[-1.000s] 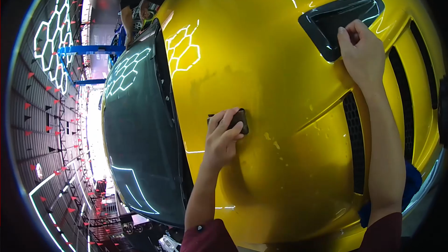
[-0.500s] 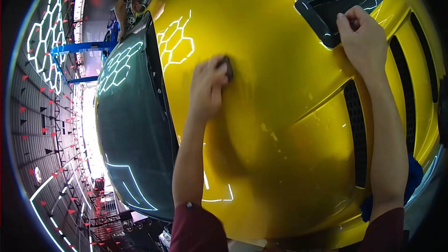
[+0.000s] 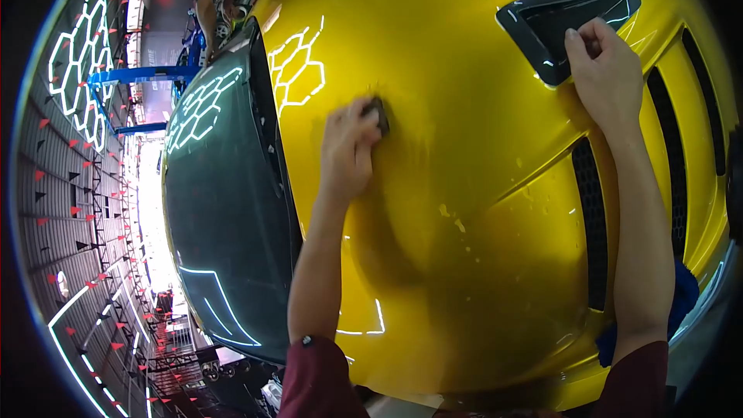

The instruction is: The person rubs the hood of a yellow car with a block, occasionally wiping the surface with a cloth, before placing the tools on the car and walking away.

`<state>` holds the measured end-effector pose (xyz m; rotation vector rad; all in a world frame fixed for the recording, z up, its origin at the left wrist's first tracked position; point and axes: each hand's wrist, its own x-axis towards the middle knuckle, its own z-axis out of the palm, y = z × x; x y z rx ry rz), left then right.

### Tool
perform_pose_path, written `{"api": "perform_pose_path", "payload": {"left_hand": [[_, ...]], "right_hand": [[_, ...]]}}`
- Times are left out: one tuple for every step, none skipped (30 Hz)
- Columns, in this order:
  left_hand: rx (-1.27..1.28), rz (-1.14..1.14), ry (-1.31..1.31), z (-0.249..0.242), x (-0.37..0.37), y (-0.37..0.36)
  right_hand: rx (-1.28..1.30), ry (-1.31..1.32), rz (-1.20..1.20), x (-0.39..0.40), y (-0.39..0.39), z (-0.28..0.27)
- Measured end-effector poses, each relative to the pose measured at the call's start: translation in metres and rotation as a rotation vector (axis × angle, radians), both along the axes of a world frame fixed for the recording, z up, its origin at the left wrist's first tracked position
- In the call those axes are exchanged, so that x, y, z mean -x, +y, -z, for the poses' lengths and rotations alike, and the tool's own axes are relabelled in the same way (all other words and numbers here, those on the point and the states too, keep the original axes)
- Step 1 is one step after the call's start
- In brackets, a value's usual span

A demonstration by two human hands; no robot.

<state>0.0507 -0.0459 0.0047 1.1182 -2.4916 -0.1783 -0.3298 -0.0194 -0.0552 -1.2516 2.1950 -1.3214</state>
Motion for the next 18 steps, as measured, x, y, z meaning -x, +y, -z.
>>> {"api": "perform_pose_path", "payload": {"left_hand": [[0.001,0.016,-0.013,0.002,-0.005,0.016],[0.014,0.026,-0.015,-0.002,-0.003,0.036],[0.015,0.032,-0.02,-0.007,-0.001,0.061],[0.017,0.035,-0.018,-0.006,0.0,0.073],[0.037,0.091,0.012,0.005,-0.012,0.059],[0.025,0.043,0.002,0.004,-0.006,0.039],[0.012,-0.006,-0.012,0.0,0.006,0.009],[0.013,-0.043,-0.024,-0.004,0.012,-0.008],[0.018,-0.035,-0.002,-0.005,0.011,-0.009],[0.022,-0.032,0.019,-0.002,0.012,-0.006],[0.025,-0.024,0.037,-0.001,0.012,-0.004],[0.047,-0.004,0.016,-0.003,0.009,0.012],[0.069,0.017,0.0,-0.004,0.003,0.042],[0.081,0.037,-0.018,-0.002,-0.001,0.059],[0.107,0.073,-0.003,0.005,0.0,0.052],[0.133,0.099,0.011,0.01,-0.002,0.04],[0.145,0.106,0.019,0.012,-0.007,0.036],[-0.015,-0.057,-0.071,-0.001,0.003,0.021]], "right_hand": [[0.018,-0.009,0.001,0.001,-0.002,-0.001],[0.03,-0.018,0.004,-0.001,-0.002,-0.003],[0.029,-0.03,0.003,-0.003,0.001,-0.002],[0.02,-0.012,0.014,-0.002,0.002,0.0],[0.014,0.011,0.016,-0.001,0.001,-0.001],[-0.001,0.027,0.001,-0.004,0.002,-0.002],[0.011,0.011,0.0,-0.003,0.002,0.0],[0.001,0.005,-0.005,-0.003,0.003,0.002],[-0.001,0.0,-0.003,-0.001,0.002,0.002],[-0.004,-0.005,-0.007,0.0,0.0,0.001],[-0.008,-0.017,-0.008,-0.001,0.0,0.0],[-0.01,-0.027,-0.003,-0.002,0.001,-0.002],[-0.011,-0.034,0.003,-0.001,0.0,-0.002],[-0.001,0.02,0.014,-0.001,0.0,0.002],[0.007,0.075,0.022,-0.002,0.0,0.005],[0.016,0.131,0.02,-0.004,0.0,0.009],[0.001,0.095,0.002,-0.005,0.002,0.01],[-0.015,0.059,-0.015,-0.003,0.001,0.008]]}}
